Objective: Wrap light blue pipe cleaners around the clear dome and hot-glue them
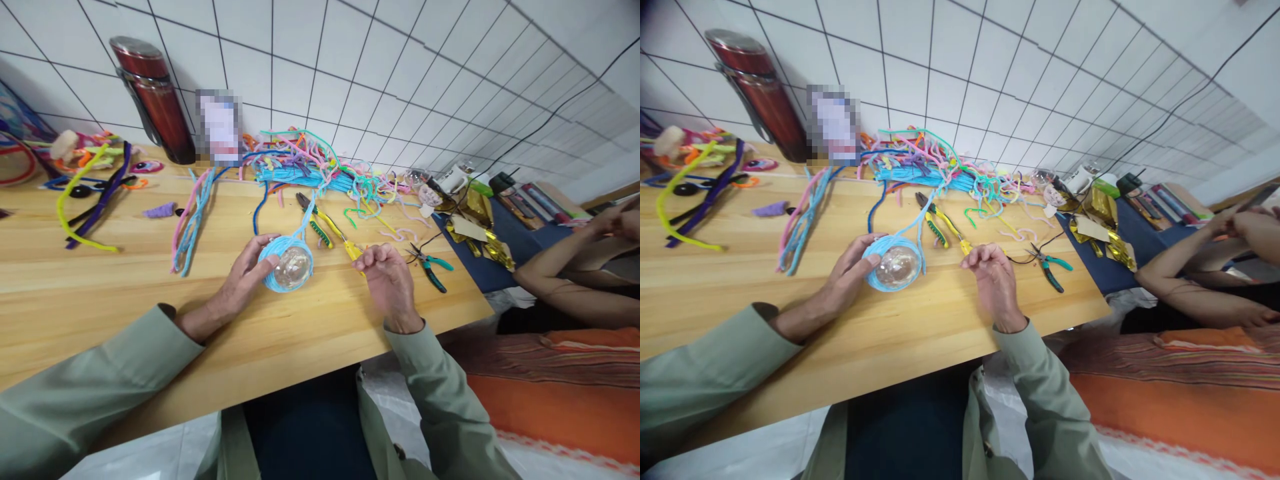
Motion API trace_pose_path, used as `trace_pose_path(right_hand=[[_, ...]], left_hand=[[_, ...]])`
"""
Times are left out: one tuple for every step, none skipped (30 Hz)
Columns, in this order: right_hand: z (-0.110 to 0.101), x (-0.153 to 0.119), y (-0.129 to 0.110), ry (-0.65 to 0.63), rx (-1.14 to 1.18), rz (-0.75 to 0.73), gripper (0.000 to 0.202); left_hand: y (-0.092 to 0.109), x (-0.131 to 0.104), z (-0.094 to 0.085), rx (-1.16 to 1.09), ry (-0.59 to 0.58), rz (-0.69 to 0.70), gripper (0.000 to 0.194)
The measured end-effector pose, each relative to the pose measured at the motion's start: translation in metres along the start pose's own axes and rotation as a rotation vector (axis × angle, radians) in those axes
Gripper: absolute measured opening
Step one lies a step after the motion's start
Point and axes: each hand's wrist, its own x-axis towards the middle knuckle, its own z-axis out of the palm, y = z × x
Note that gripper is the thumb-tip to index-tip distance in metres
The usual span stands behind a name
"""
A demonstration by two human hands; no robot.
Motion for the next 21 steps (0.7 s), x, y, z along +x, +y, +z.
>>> trace_pose_path(right_hand=[[0.000,0.000,0.000,-0.002,-0.007,0.006,0.024],[0.000,0.000,0.001,-0.005,-0.012,0.013,0.025],[0.000,0.001,0.001,-0.009,-0.015,0.018,0.026],[0.001,0.001,0.001,-0.013,-0.016,0.022,0.027],[0.001,0.001,0.002,-0.014,-0.015,0.021,0.028],[0.002,0.001,0.002,-0.014,-0.013,0.018,0.028],[0.003,0.001,0.003,-0.012,-0.011,0.014,0.027],[0.004,0.002,0.004,-0.009,-0.010,0.009,0.025],[0.004,0.002,0.006,-0.009,-0.010,0.005,0.023],[0.005,0.002,0.007,-0.010,-0.008,0.001,0.021],[0.006,0.002,0.008,-0.012,-0.006,-0.002,0.021],[0.006,0.002,0.009,-0.015,-0.005,-0.004,0.021],[0.007,0.002,0.010,-0.015,-0.007,-0.005,0.021],[0.007,0.002,0.010,-0.015,-0.012,-0.003,0.023],[0.007,0.002,0.011,-0.017,-0.021,0.003,0.024],[0.008,0.002,0.011,-0.021,-0.030,0.014,0.025],[0.008,0.002,0.011,-0.028,-0.037,0.027,0.025],[0.008,0.003,0.011,-0.035,-0.037,0.036,0.025],[0.009,0.003,0.011,-0.043,-0.033,0.040,0.024],[0.009,0.004,0.012,-0.052,-0.027,0.043,0.023],[0.009,0.004,0.012,-0.058,-0.022,0.043,0.023]], left_hand=[[0.000,0.000,0.000,0.003,-0.003,-0.001,0.057],[0.001,0.000,0.000,0.004,-0.005,-0.003,0.057],[0.001,0.000,0.000,0.002,-0.006,-0.006,0.056],[0.001,0.000,0.000,-0.001,-0.007,-0.010,0.056],[0.002,0.000,0.000,-0.004,-0.008,-0.013,0.055],[0.002,0.000,-0.001,-0.007,-0.009,-0.014,0.055],[0.002,0.000,-0.001,-0.008,-0.010,-0.015,0.055],[0.002,0.000,-0.001,-0.006,-0.012,-0.018,0.055],[0.002,0.000,-0.001,-0.001,-0.013,-0.020,0.055],[0.002,0.000,-0.001,0.005,-0.013,-0.021,0.054],[0.002,0.000,-0.001,0.010,-0.011,-0.021,0.054],[0.002,0.000,-0.001,0.012,-0.011,-0.018,0.054],[0.001,0.000,0.000,0.014,-0.010,-0.016,0.053],[0.001,0.000,0.000,0.015,-0.008,-0.013,0.053],[0.000,0.000,0.000,0.015,-0.006,-0.011,0.053],[0.000,0.001,0.000,0.016,-0.005,-0.011,0.053],[-0.001,0.001,0.000,0.015,-0.002,-0.011,0.053],[-0.001,0.001,0.000,0.011,0.000,-0.012,0.054],[-0.002,0.001,0.000,0.004,0.002,-0.013,0.054],[-0.003,0.001,0.000,-0.004,0.004,-0.014,0.055],[-0.004,0.001,0.000,-0.012,0.006,-0.016,0.055]])
